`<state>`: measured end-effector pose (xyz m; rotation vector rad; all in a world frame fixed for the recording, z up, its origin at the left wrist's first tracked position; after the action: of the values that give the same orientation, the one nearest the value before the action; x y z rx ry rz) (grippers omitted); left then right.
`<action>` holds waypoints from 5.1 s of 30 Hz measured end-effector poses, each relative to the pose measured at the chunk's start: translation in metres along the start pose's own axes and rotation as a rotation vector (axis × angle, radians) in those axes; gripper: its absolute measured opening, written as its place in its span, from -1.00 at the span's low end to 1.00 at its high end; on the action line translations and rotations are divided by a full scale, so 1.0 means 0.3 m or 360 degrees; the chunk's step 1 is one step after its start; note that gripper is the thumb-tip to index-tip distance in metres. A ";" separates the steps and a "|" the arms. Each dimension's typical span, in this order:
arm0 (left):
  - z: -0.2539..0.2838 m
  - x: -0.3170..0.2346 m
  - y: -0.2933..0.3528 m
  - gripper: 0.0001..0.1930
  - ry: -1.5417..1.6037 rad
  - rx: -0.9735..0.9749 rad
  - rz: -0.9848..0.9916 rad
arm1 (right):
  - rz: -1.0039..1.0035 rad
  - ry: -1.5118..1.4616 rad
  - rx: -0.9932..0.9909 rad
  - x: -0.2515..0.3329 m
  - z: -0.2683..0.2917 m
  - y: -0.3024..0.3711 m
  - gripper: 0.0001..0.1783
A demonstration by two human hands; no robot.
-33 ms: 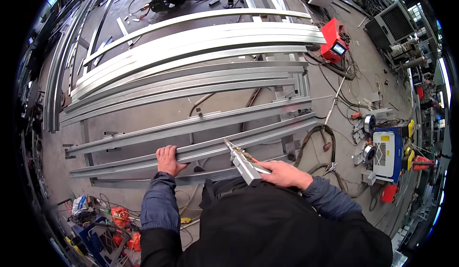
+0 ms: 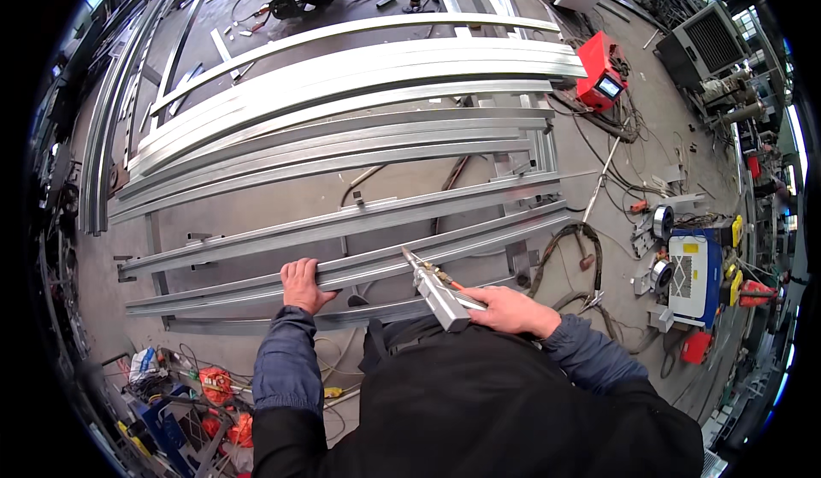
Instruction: The person welds multiple aluminum frame sections using a handheld welding torch, creating visible sparks at each joint. They repeatedly position and align the metal bars on a workbench, then weld them in place.
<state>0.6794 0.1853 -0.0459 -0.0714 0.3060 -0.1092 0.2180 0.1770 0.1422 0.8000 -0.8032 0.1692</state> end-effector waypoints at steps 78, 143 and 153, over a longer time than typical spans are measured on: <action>-0.026 -0.024 -0.022 -0.04 -0.0094 0.0085 0.0075 | -0.0091 0.0299 0.0247 -0.098 -0.001 -0.085 -0.22; -0.031 0.019 -0.029 -0.08 -0.0047 -0.0029 0.0027 | -0.0790 -0.0515 0.0989 -0.089 0.393 -0.474 -0.49; -0.040 0.037 -0.036 -0.07 -0.0020 -0.0001 0.0054 | -0.0904 -0.0428 0.1310 -0.128 0.437 -0.740 -0.55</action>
<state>0.6852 0.1728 -0.0597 -0.0673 0.2943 -0.0751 0.2092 -0.0641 0.0435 1.8265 -0.7180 -0.1364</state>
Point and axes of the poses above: each hand's wrist, its own y-axis away from the middle knuckle, its own z-axis out of the back of the hand, x = y × z, the point moved 1 cm from there along -y, towards the middle knuckle, and after that the axes turned 8 degrees about -x, right-handed, at the moved point
